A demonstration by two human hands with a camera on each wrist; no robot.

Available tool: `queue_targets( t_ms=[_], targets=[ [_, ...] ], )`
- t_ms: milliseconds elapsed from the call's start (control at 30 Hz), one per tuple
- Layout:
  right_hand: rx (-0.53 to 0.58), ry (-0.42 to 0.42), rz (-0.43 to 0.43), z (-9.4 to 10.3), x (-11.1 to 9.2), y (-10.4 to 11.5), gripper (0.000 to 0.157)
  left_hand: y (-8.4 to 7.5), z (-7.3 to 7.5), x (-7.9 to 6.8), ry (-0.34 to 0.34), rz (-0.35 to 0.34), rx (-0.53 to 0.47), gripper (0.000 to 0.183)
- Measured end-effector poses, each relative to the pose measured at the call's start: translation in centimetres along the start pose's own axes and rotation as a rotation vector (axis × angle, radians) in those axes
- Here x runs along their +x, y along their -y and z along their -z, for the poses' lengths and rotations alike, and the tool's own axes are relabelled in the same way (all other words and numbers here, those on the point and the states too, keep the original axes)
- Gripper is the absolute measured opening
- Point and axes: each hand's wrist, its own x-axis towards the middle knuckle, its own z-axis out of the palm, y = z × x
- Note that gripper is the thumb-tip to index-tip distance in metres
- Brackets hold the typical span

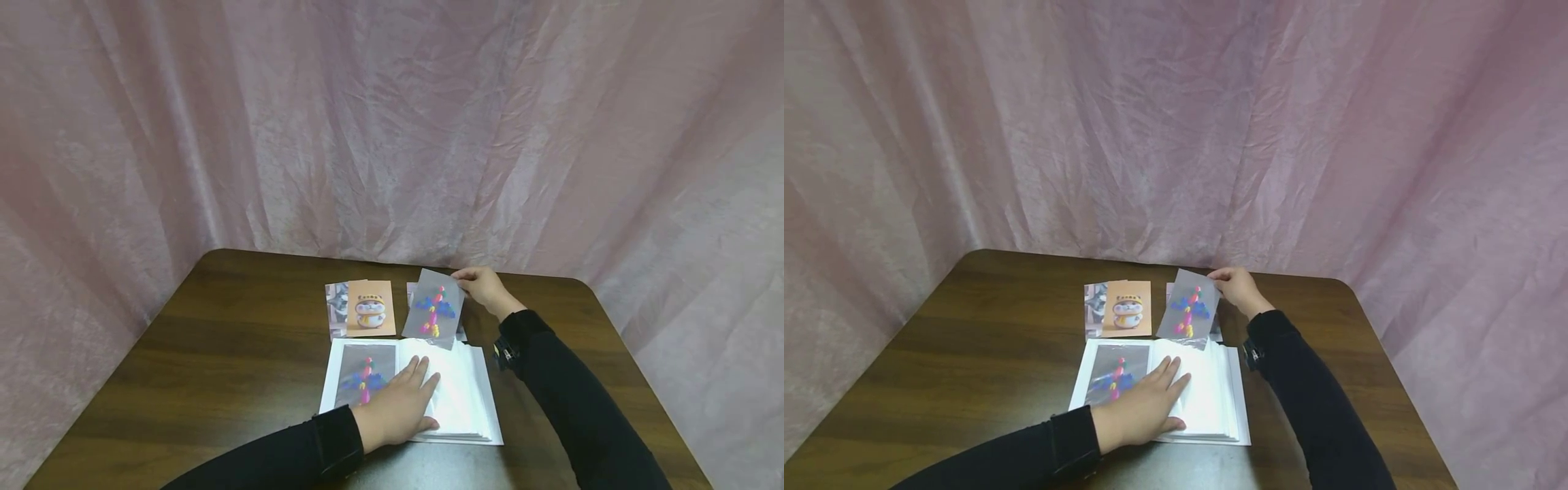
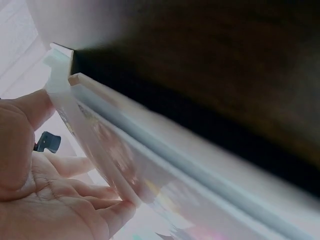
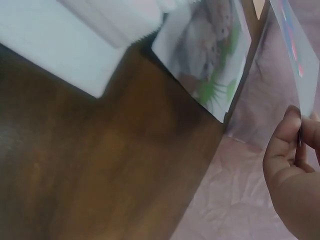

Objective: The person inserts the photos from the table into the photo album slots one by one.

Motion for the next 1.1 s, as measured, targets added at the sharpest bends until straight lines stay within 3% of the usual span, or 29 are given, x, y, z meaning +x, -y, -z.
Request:
queue_targets(
  t_ms=[500, 1100],
  targets=[
    [-0.066, 0.090, -0.006, 0.5, 0.7, 2.1, 0.026, -0.3, 0.4, 0.1, 0.017, 0.013, -0.065, 0.078],
    [-0.082, 0.292, 0.036, -0.3, -0.2, 0.5, 0.026, -0.1, 0.4, 0.1, 0.027, 0.011, -0.049, 0.081]
  ],
)
